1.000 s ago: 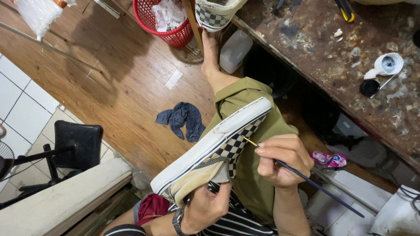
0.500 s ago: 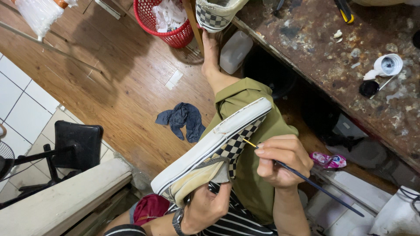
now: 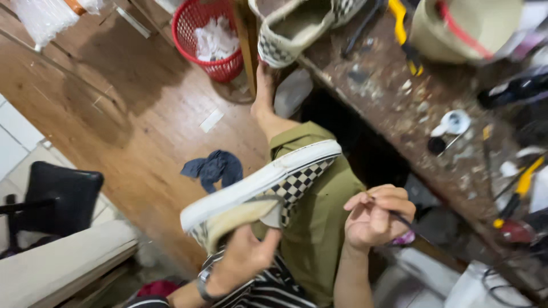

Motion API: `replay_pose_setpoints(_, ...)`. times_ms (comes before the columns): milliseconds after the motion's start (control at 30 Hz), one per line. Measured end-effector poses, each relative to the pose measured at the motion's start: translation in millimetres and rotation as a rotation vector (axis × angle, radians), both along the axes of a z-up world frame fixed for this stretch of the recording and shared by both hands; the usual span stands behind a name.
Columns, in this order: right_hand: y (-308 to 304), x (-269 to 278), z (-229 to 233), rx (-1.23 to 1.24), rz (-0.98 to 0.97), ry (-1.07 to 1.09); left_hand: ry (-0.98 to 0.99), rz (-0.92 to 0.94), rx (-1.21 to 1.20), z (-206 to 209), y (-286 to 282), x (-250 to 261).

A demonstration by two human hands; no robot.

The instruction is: The person paints the white rubber sole of a checkered slip-on shoe using a small brush. They periodically use a heat gun to dry the paint and rotate the shoe to access different angles.

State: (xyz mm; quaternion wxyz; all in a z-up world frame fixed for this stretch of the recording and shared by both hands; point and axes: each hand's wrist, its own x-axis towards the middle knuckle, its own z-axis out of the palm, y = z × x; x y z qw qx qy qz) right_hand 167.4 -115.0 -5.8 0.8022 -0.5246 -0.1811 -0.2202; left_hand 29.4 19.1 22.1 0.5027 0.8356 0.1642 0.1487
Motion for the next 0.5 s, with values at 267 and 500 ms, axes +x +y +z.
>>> replay_pose_setpoints(267,-33.5,5.7,-22.7,0.094,-0.152,0.294,0.126,-0.212,-0.246,21.9,85.2,40.6)
replay_pose_setpoints(500,-89.6,-14.4,-34.5,0.041,-0.312,0.41,-0.059,-0.436,-0.29,53.5,109.0,60.5)
